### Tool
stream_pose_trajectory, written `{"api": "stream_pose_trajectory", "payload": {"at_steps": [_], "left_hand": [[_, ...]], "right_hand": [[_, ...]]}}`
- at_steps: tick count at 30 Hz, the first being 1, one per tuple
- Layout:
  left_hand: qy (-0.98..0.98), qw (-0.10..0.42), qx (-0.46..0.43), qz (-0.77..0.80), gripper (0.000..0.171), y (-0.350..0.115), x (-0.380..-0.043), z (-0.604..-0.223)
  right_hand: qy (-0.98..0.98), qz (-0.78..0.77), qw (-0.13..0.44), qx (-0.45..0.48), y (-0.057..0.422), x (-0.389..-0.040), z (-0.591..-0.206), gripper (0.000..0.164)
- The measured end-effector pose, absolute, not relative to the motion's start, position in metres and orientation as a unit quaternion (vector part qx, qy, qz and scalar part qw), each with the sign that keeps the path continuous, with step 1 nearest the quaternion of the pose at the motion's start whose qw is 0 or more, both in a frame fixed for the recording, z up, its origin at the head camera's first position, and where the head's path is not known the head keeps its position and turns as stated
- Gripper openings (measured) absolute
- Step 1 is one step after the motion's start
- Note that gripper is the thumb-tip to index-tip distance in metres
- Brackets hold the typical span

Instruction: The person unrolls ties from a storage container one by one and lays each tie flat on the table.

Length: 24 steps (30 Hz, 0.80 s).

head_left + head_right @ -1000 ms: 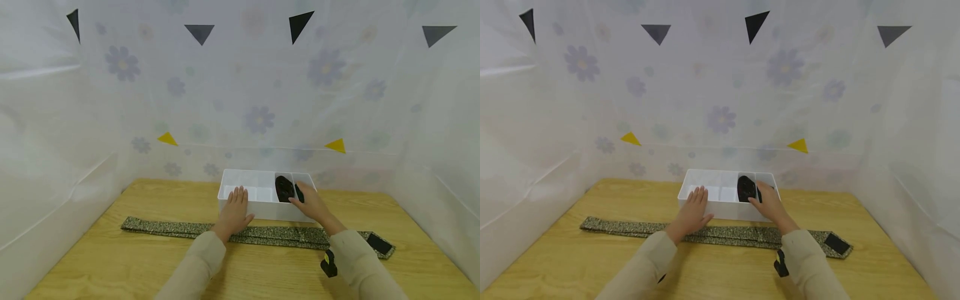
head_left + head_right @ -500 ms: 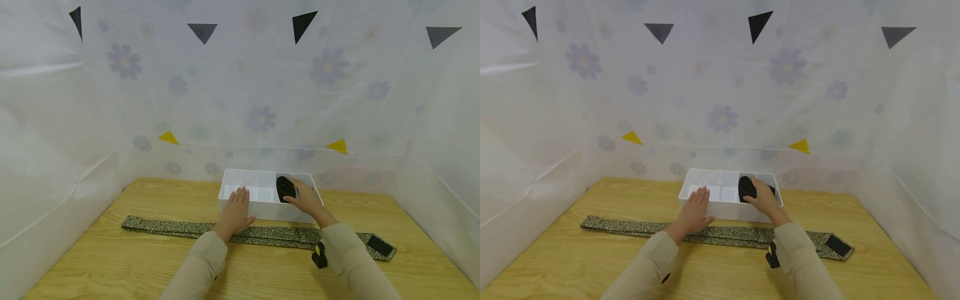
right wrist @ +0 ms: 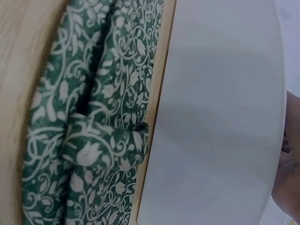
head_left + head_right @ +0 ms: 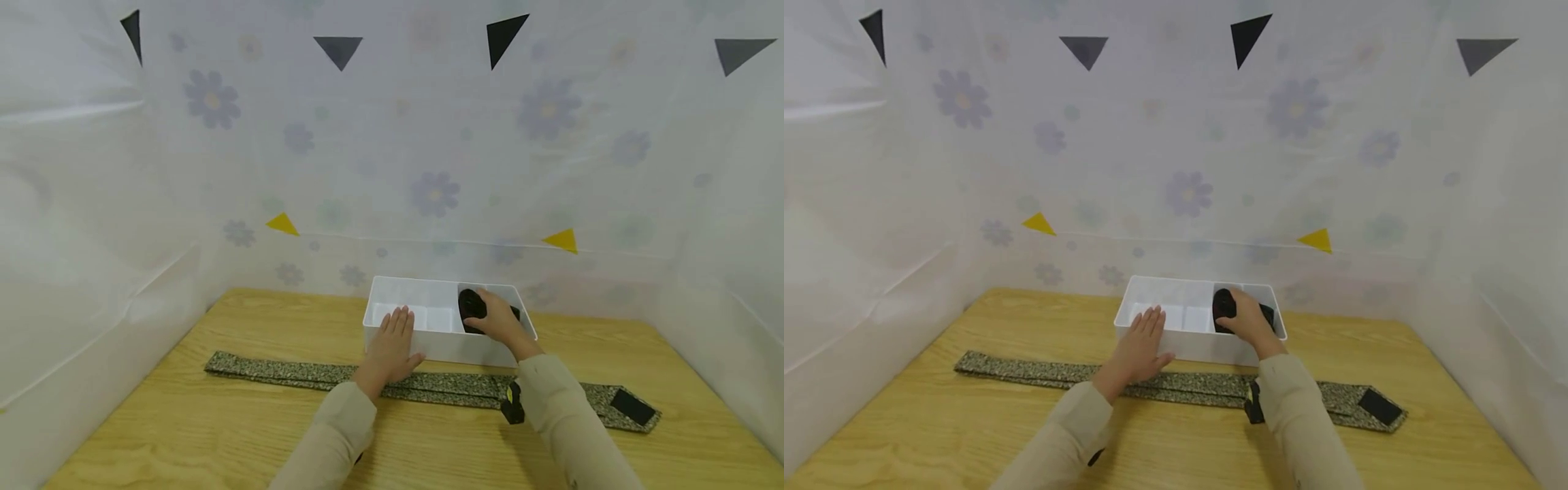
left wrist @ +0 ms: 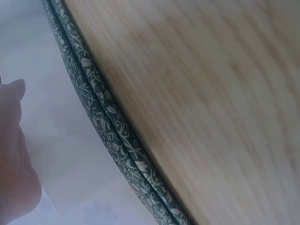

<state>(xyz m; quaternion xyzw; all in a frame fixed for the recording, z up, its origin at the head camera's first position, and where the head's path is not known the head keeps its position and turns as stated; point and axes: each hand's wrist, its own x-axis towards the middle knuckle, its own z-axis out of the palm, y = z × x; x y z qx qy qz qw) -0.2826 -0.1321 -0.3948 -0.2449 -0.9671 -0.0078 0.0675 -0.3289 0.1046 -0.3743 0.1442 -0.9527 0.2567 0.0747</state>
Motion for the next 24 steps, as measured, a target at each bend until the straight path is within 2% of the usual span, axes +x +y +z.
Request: {"api": "stream_pose_trajectory", "payload": {"at_steps": [11,24], "left_hand": [[-0.969,0.064,-0.235,-0.048,0.062,-0.134,-0.281,-0.397],[-0.973,0.053,-0.218,-0.055,0.059,-0.13,-0.277,-0.393]], "right_hand": [[-0.954,0.237,0.093,0.158,0.1,-0.342,-0.376,0.074],[-0.972,0.172,0.025,0.157,0.099,-0.345,-0.369,0.089]]}}
